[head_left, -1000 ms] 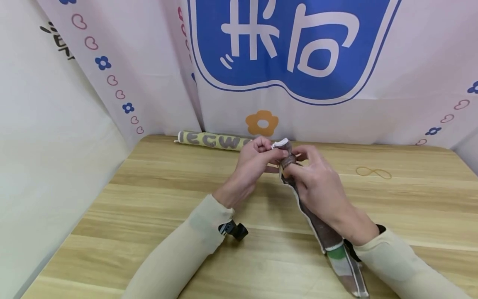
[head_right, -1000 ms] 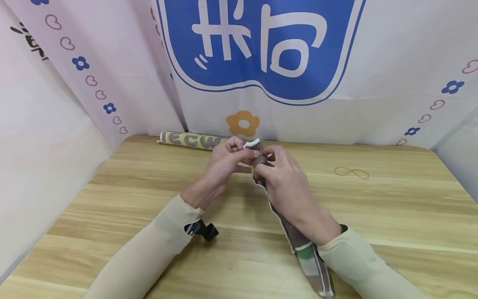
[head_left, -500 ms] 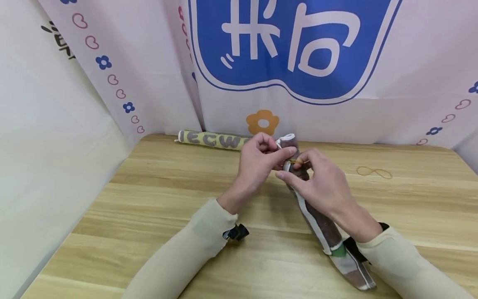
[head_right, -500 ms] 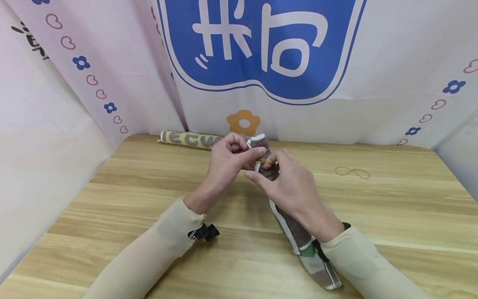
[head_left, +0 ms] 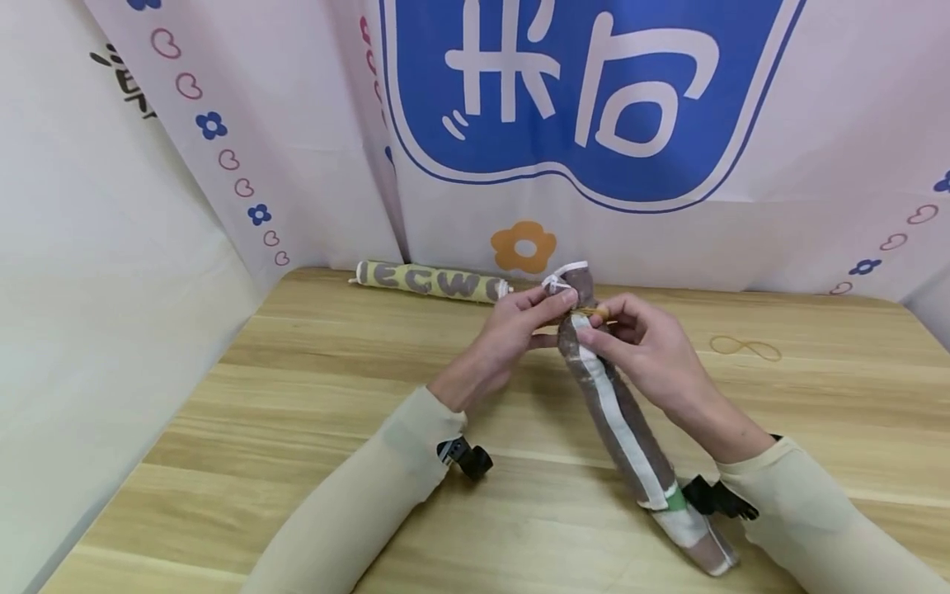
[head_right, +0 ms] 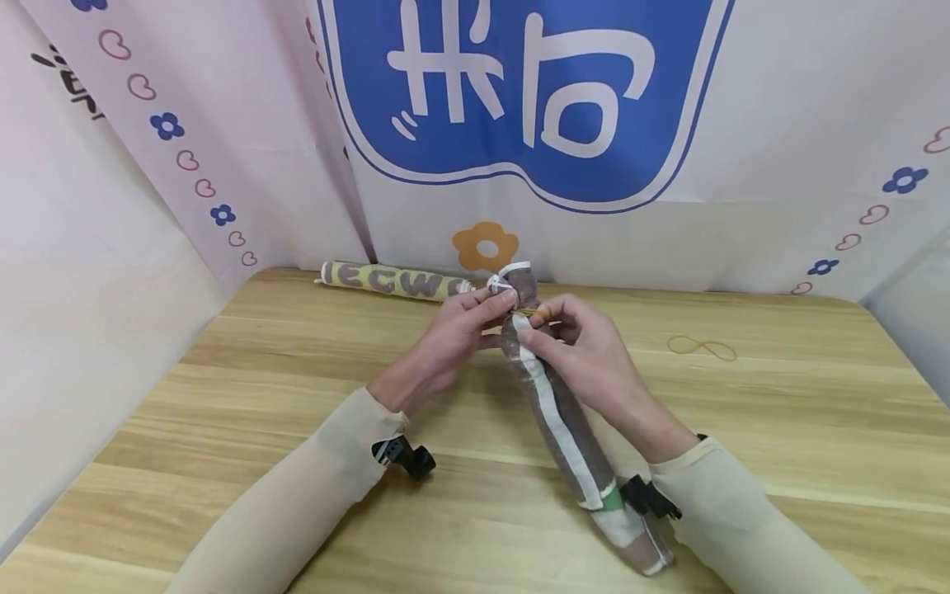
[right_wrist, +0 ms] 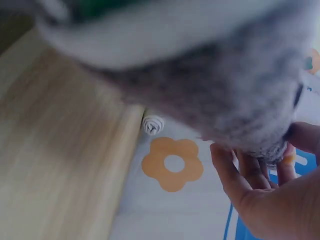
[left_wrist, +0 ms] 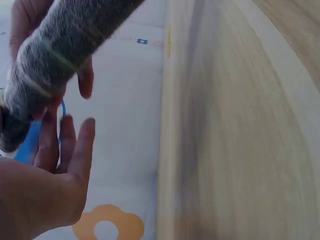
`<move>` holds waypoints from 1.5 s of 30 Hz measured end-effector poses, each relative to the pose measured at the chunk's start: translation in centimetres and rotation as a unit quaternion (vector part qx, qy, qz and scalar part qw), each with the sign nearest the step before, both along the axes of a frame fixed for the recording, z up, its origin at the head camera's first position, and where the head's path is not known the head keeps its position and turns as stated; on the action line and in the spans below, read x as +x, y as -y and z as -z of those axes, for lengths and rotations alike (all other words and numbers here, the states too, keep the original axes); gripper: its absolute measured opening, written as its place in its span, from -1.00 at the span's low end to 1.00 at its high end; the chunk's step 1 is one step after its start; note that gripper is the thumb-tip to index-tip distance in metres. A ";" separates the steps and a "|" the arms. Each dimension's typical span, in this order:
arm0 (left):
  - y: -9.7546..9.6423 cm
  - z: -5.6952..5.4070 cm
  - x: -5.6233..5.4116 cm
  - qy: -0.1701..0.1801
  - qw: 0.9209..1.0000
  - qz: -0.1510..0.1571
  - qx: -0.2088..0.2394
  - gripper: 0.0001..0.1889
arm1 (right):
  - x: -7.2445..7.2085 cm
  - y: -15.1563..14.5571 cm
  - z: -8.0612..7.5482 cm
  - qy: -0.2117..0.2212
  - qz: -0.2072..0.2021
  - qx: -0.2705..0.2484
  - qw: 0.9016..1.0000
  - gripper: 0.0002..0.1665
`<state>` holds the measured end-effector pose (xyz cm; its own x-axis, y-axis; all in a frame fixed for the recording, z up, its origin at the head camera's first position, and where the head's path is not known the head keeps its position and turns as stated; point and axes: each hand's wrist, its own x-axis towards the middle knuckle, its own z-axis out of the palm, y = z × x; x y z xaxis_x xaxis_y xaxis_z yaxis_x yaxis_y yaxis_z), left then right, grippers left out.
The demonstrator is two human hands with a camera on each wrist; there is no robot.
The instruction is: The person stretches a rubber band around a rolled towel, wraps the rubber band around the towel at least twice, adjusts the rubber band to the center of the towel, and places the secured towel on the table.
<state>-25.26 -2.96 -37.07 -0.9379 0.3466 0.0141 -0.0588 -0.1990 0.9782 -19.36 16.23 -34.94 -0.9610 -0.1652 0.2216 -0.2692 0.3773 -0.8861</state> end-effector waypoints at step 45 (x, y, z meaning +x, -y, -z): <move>0.5 -0.6 0.5 -0.084 0.995 0.034 0.049 -0.84 | 1.1 0.3 -0.7 -0.019 0.006 0.033 0.999 -0.65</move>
<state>-24.81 -3.45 -36.48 -0.8943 0.3977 0.2051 0.0873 -0.2945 0.9517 -18.29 15.89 -34.24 -0.9540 -0.1692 0.2474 -0.2976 0.4378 -0.8484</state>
